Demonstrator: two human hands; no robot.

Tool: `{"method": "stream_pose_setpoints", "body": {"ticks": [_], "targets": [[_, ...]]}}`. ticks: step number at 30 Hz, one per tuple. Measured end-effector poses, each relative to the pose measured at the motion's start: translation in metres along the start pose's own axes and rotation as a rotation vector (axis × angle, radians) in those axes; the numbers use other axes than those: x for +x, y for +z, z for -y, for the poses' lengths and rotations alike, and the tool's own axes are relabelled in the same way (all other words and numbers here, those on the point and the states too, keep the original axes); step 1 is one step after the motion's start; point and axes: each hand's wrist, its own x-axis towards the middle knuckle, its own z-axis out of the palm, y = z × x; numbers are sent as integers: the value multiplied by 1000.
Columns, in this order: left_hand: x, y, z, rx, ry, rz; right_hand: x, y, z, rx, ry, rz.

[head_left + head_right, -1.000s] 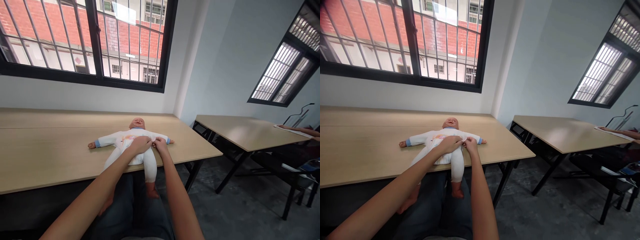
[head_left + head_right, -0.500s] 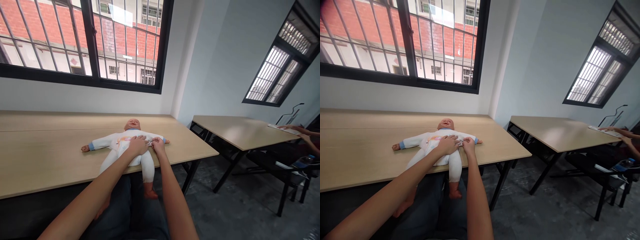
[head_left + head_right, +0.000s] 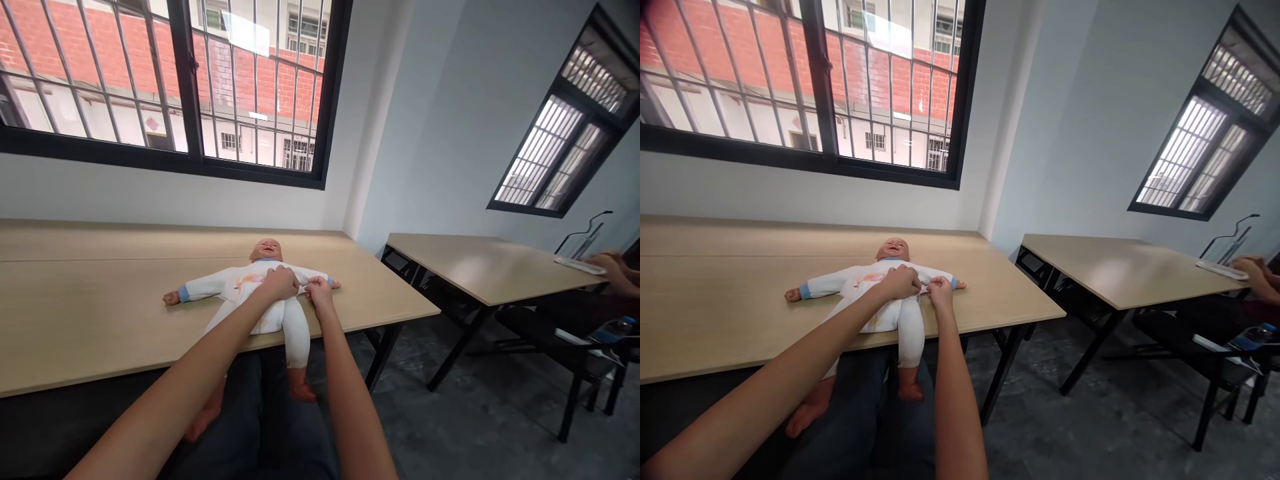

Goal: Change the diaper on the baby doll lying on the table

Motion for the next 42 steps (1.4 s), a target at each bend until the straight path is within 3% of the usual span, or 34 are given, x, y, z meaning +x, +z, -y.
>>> {"method": "stream_pose_setpoints", "body": {"ticks": [5, 10, 23, 30, 42], "targets": [[2, 10, -3, 22, -102, -31, 1, 0, 0, 13, 2, 9], [8, 20, -5, 60, -258, 32, 0, 1, 0, 16, -5, 16], [6, 27, -9, 96, -244, -8, -1, 10, 3, 64, -109, 245], [2, 27, -9, 71, -235, -70, -2, 24, 3, 81, -66, 295], [-3, 23, -10, 11, -223, -125, -8, 24, 4, 26, -5, 464]]}}
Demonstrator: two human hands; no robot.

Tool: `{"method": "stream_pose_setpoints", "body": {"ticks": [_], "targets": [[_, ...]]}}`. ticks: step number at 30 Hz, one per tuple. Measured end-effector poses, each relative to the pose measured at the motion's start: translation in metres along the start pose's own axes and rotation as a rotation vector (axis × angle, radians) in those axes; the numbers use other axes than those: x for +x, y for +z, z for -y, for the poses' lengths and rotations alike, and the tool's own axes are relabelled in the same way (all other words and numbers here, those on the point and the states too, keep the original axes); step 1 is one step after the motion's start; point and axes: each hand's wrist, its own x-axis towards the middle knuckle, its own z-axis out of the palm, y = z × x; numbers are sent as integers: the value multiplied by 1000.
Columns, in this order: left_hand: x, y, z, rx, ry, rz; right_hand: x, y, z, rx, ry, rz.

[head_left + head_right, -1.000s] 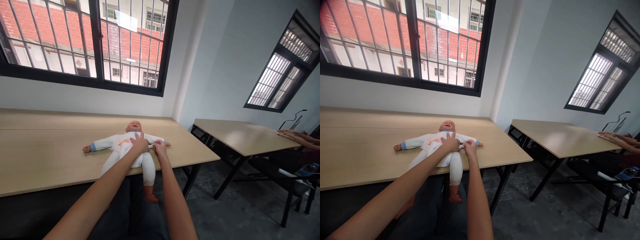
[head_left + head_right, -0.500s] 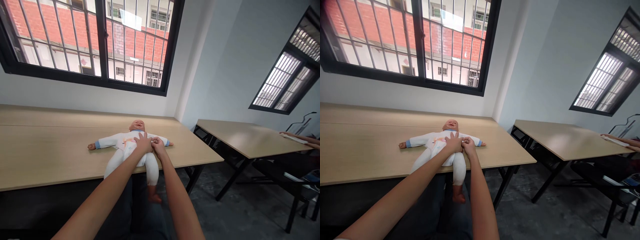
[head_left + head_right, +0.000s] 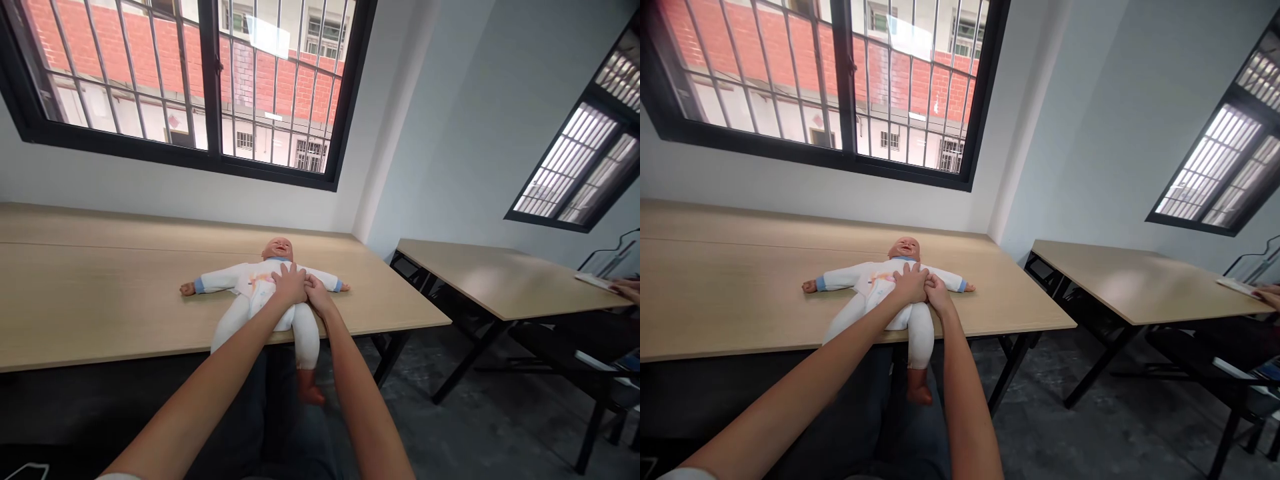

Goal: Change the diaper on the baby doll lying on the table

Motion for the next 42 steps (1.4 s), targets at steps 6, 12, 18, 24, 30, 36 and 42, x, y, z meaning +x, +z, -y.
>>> {"method": "stream_pose_setpoints", "body": {"ticks": [6, 12, 18, 24, 30, 36, 42], "targets": [[-7, -20, 7, -87, 84, -24, -2, -1, 6, 138, 10, -195], [-50, -45, 49, -204, 77, -146, 1, -10, 5, 189, 10, -390], [-117, -40, 72, -228, -8, -276, 4, -6, 8, 124, -10, -403], [-136, -33, 58, -127, -47, -297, 20, 30, 32, -31, -106, -294], [-130, -33, 72, -336, -18, -274, 36, 95, 53, -444, -152, 34], [-110, -27, 144, -620, -258, -237, 32, 126, 48, -1113, -235, 159], [-91, -13, 196, -336, -229, -88, 28, 142, 54, -1429, -193, 251]]}}
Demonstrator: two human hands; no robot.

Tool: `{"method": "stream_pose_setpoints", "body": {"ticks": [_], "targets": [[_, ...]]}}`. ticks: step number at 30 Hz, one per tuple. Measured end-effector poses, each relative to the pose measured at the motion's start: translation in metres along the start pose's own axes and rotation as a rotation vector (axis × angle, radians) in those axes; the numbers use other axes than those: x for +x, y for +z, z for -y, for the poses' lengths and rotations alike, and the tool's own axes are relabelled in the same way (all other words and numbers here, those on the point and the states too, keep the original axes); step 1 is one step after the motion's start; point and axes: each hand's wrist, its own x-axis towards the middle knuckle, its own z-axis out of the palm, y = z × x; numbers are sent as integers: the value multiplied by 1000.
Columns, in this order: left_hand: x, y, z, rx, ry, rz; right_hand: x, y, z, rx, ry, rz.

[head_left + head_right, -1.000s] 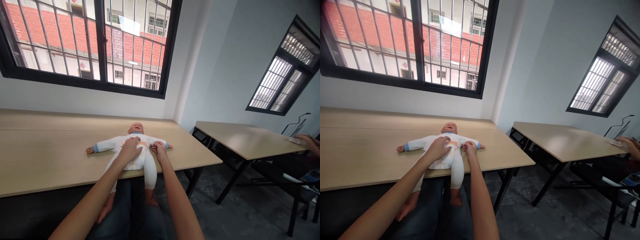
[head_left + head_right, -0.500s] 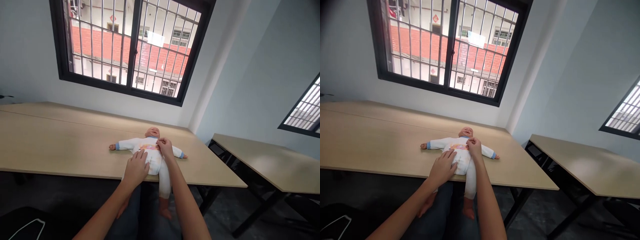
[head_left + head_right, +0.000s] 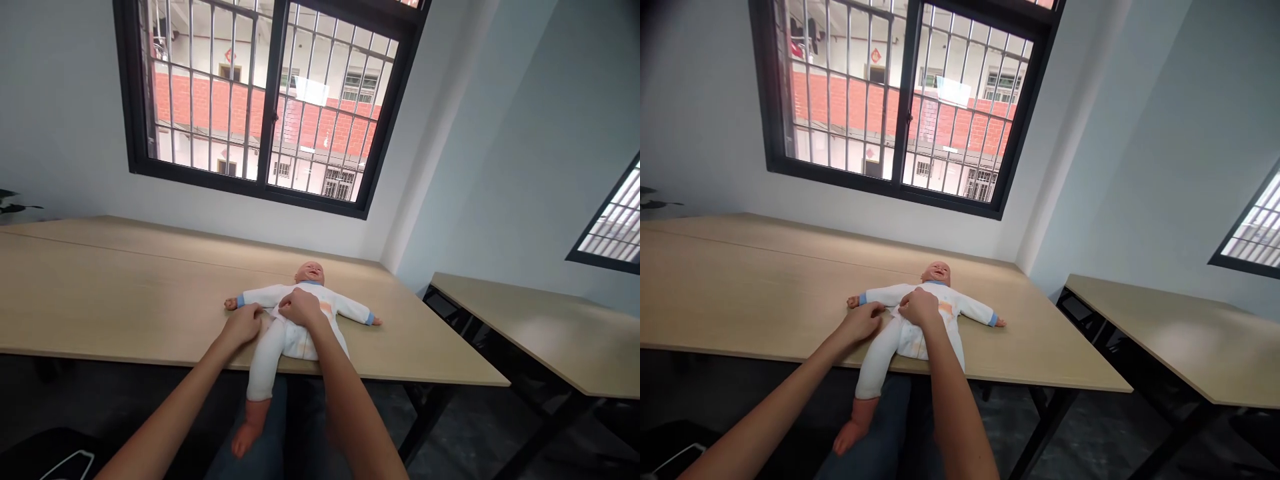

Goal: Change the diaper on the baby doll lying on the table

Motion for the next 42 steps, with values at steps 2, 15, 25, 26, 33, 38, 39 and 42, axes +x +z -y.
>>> {"method": "stream_pose_setpoints", "body": {"ticks": [2, 15, 25, 26, 33, 38, 39, 42], "targets": [[11, 4, 2, 24, -9, 5, 2, -1, 5, -49, 45, 29], [58, 28, -9, 87, 3, 63, 17, 5, 23, -275, 72, 256], [62, 23, -2, -92, -54, 131, 33, 17, 34, -320, 145, 270], [61, 21, -2, -106, -67, 125, 36, 19, 37, -324, 164, 273], [48, -2, -6, -168, -118, 99, 50, 21, 49, -282, 277, 282], [41, -16, -17, -232, -129, 109, 52, 25, 46, -211, 273, 291], [41, -17, -20, -251, -126, 115, 53, 26, 44, -195, 266, 294], [41, -17, -33, -304, -105, 138, 55, 24, 34, -128, 233, 309]]}}
